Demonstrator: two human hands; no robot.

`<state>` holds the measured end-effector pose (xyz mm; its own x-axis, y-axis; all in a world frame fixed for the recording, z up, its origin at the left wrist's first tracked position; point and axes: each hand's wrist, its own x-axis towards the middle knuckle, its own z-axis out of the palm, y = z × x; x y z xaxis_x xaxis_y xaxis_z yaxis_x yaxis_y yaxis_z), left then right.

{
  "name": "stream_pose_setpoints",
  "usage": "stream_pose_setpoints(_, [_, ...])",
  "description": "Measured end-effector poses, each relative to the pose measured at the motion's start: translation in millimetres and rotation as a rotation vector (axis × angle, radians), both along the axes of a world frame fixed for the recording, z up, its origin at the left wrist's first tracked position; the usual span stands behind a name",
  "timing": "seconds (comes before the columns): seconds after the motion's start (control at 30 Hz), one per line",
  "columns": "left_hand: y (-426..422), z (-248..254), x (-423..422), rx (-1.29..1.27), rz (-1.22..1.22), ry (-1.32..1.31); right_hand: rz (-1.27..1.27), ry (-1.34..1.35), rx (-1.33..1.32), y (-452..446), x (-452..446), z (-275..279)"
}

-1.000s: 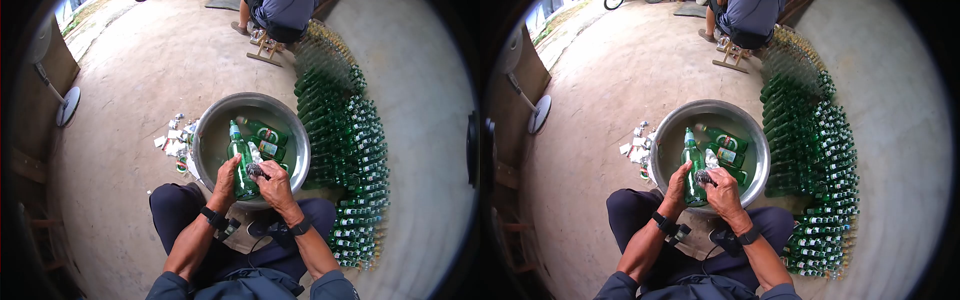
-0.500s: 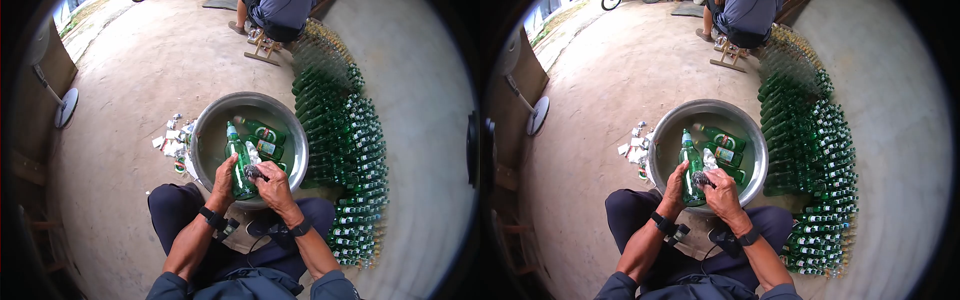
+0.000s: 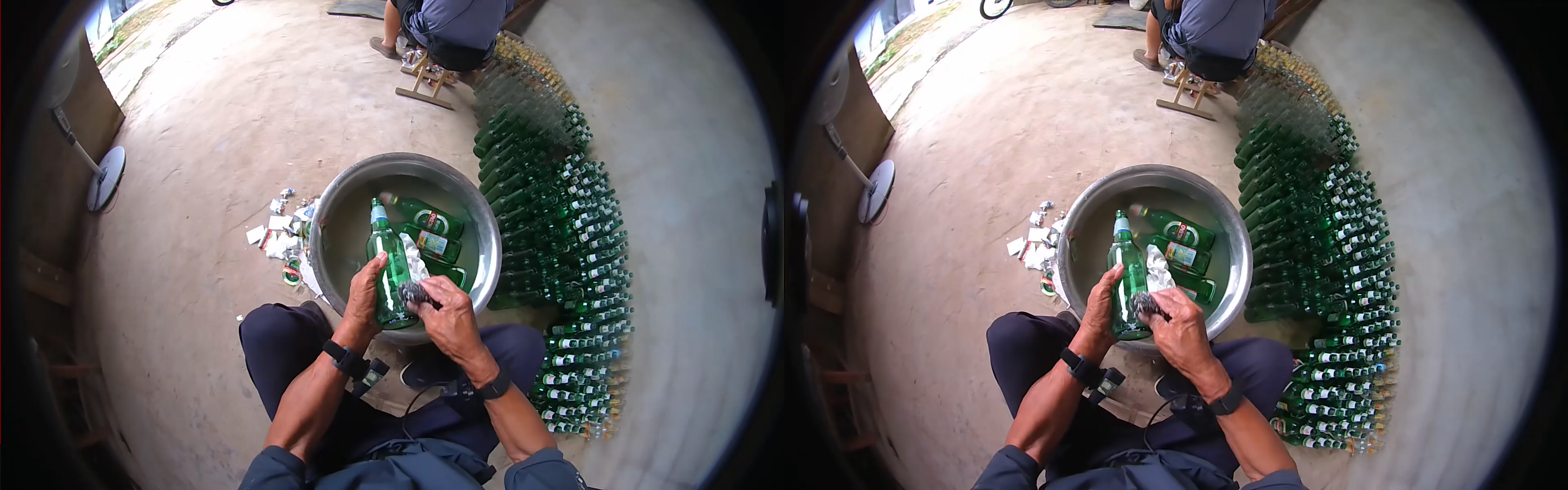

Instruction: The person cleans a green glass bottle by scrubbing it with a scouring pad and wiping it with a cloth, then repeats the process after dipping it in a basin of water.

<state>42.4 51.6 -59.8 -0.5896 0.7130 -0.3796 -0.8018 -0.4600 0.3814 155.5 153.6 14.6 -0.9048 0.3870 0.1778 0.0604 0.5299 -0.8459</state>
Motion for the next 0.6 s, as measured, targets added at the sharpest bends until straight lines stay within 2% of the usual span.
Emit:
stream_pose_setpoints(0.03, [1.2, 1.2, -0.1, -0.007, -0.056, 0.012, -0.044, -0.028, -0.019, 5.2, -8.1, -3.3])
stream_pose_setpoints(0.1, [3.0, -2.3, 6.2, -0.063, -0.041, 0.051, -0.076, 0.006, 0.134, 16.3, -30.2, -6.0])
stream_pose_setpoints(0.17, [0.5, -8.7, 3.7, -0.06, -0.014, 0.032, -0.055, 0.063, 0.153, 14.8, -36.4, -8.6])
stream_pose_setpoints(0.23, [-2.7, -1.5, -1.1, -0.056, 0.051, 0.037, 0.018, 0.076, 0.021, 5.7, -24.7, -9.4])
stream_pose_setpoints(0.27, [-3.5, -12.6, -6.0, -0.009, 0.054, 0.023, 0.014, 0.054, 0.073, 1.9, -13.9, -14.7])
stream_pose_setpoints(0.3, [-4.1, -11.9, -8.2, -0.036, 0.086, 0.065, 0.091, 0.046, 0.111, -5.6, -7.2, 7.2])
stream_pose_setpoints(0.37, [-3.8, -5.5, -7.3, -0.041, 0.045, 0.035, 0.074, 0.048, 0.095, -7.8, 1.6, 5.1])
stream_pose_setpoints(0.5, [4.2, -22.9, 3.9, -0.077, -0.011, 0.048, -0.039, 0.068, 0.141, 8.0, -13.2, -10.8])
stream_pose_setpoints(0.57, [5.1, -25.1, 9.6, -0.195, -0.06, 0.19, -0.088, 0.04, 0.097, 18.9, -29.8, -10.6])
stream_pose_setpoints(0.6, [5.1, -18.5, 8.2, -0.203, -0.012, 0.176, -0.073, 0.054, 0.118, 17.7, -31.4, -13.3])
